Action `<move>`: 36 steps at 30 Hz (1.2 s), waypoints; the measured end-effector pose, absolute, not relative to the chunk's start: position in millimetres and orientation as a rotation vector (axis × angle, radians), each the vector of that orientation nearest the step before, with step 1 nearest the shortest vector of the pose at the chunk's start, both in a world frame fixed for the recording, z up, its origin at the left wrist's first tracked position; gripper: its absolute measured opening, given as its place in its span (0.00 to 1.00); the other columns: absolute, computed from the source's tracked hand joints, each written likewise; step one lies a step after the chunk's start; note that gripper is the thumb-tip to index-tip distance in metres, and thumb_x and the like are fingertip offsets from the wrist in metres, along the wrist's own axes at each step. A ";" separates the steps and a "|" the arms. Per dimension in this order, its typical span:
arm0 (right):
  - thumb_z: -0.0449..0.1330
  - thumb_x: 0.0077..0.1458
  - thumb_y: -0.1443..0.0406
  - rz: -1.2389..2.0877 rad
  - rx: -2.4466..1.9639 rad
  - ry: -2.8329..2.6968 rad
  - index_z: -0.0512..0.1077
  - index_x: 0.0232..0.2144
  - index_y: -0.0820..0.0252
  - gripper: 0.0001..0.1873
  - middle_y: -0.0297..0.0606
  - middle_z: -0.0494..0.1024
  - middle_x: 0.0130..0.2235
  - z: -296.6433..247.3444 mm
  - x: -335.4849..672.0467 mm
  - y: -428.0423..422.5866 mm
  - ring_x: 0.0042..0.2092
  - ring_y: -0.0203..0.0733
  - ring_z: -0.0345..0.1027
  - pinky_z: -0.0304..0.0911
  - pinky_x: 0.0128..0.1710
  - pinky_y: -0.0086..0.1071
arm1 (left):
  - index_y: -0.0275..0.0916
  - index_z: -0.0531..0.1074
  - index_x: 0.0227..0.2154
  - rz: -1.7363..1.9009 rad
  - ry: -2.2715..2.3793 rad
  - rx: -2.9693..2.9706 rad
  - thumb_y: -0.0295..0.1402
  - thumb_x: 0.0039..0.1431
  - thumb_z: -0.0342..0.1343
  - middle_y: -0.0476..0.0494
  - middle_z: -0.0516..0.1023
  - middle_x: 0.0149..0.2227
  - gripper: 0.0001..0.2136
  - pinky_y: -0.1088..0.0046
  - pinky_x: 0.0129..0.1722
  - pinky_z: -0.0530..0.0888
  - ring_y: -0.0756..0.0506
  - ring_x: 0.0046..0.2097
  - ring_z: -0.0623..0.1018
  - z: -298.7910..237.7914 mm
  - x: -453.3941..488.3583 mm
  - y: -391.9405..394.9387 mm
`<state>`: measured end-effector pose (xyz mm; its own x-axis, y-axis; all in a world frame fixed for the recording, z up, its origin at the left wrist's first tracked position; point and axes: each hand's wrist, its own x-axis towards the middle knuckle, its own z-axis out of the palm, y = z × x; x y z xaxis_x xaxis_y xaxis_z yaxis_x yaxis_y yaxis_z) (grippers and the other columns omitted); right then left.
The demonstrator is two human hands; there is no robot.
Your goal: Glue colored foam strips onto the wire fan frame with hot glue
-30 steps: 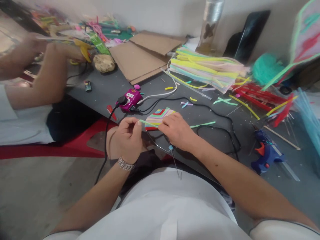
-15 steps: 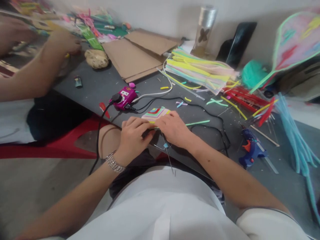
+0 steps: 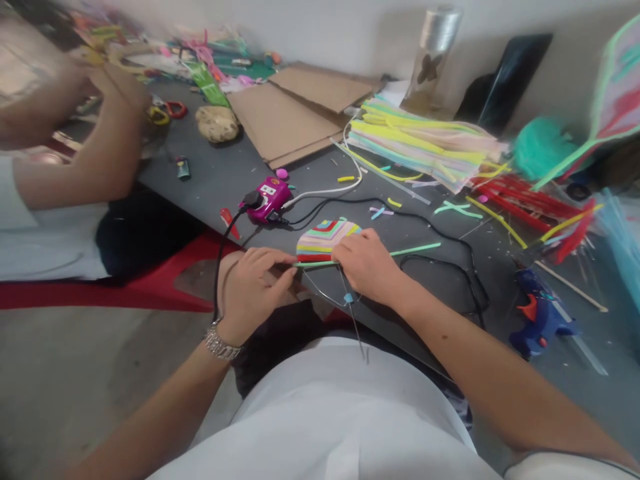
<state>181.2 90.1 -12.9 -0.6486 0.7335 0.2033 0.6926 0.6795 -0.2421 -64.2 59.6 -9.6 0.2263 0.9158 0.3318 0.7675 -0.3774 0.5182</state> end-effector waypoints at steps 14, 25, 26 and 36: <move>0.55 0.59 0.75 0.064 -1.098 -2.668 0.76 0.36 0.60 0.11 0.40 0.79 0.37 -13.9 184.3 89.0 0.39 0.43 0.66 0.47 0.46 0.38 | 0.42 0.75 0.33 0.904 1.649 2.178 0.31 0.61 0.60 0.46 0.81 0.34 0.01 0.62 0.42 0.69 0.41 0.40 0.75 -17.2 -63.6 63.3; 0.55 0.59 0.75 0.003 -1.086 -2.680 0.77 0.34 0.59 0.12 0.39 0.77 0.36 -11.6 185.9 88.0 0.37 0.41 0.62 0.47 0.46 0.39 | 0.42 0.76 0.33 0.835 1.690 2.152 0.31 0.61 0.61 0.47 0.79 0.32 0.01 0.65 0.39 0.68 0.42 0.38 0.74 -19.0 -60.9 69.6; 0.55 0.59 0.75 0.002 -1.086 -2.679 0.77 0.33 0.59 0.12 0.39 0.77 0.36 -11.5 186.0 88.1 0.37 0.41 0.62 0.47 0.46 0.39 | 0.42 0.77 0.35 0.834 1.687 2.145 0.31 0.61 0.61 0.47 0.79 0.32 0.02 0.65 0.39 0.68 0.42 0.38 0.74 -19.4 -60.9 70.0; 0.55 0.57 0.77 -0.001 -1.075 -2.665 0.78 0.34 0.59 0.14 0.37 0.76 0.36 -12.0 190.6 90.1 0.36 0.39 0.61 0.47 0.47 0.39 | 0.42 0.80 0.39 0.799 1.673 2.092 0.31 0.65 0.56 0.45 0.80 0.37 0.07 0.64 0.44 0.69 0.42 0.42 0.75 -16.3 -60.8 67.6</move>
